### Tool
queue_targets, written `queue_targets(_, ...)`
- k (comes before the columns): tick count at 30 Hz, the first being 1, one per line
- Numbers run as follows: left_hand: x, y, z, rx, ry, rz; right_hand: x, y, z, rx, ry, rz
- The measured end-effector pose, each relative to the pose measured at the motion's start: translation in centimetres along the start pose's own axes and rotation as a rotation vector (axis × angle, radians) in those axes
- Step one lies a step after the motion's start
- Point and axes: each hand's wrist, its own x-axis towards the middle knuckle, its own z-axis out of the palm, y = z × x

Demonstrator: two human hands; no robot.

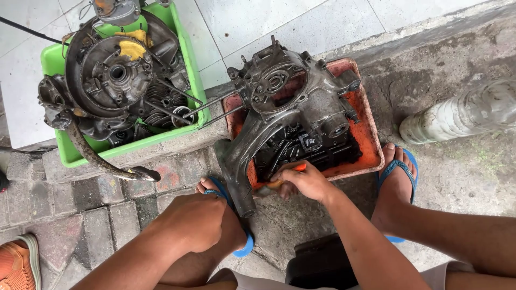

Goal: Cleaning a motorcycle crankcase by pouring solvent and scrubbing with a brush to remove grease.

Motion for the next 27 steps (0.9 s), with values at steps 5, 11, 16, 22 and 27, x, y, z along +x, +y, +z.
queue_targets(5,-0.3,0.2,-0.3,-0.022,-0.009,-0.006,0.4,-0.9,0.2,0.125,-0.011,-0.080)
queue_targets(11,-0.4,0.5,-0.8,-0.042,-0.076,-0.038,0.7,-1.0,0.4,0.238,0.308,-0.146)
queue_targets(16,-0.5,0.7,-1.0,-0.060,-0.043,-0.019,1.3,-1.8,1.6,0.205,0.352,-0.062)
queue_targets(22,0.0,0.0,-0.3,-0.015,-0.053,0.006,2.1,0.6,1.8,0.167,0.510,-0.301)
queue_targets(27,-0.6,0.3,-0.7,-0.038,-0.048,0.004,1.7,0.6,2.1,0.123,0.374,-0.192)
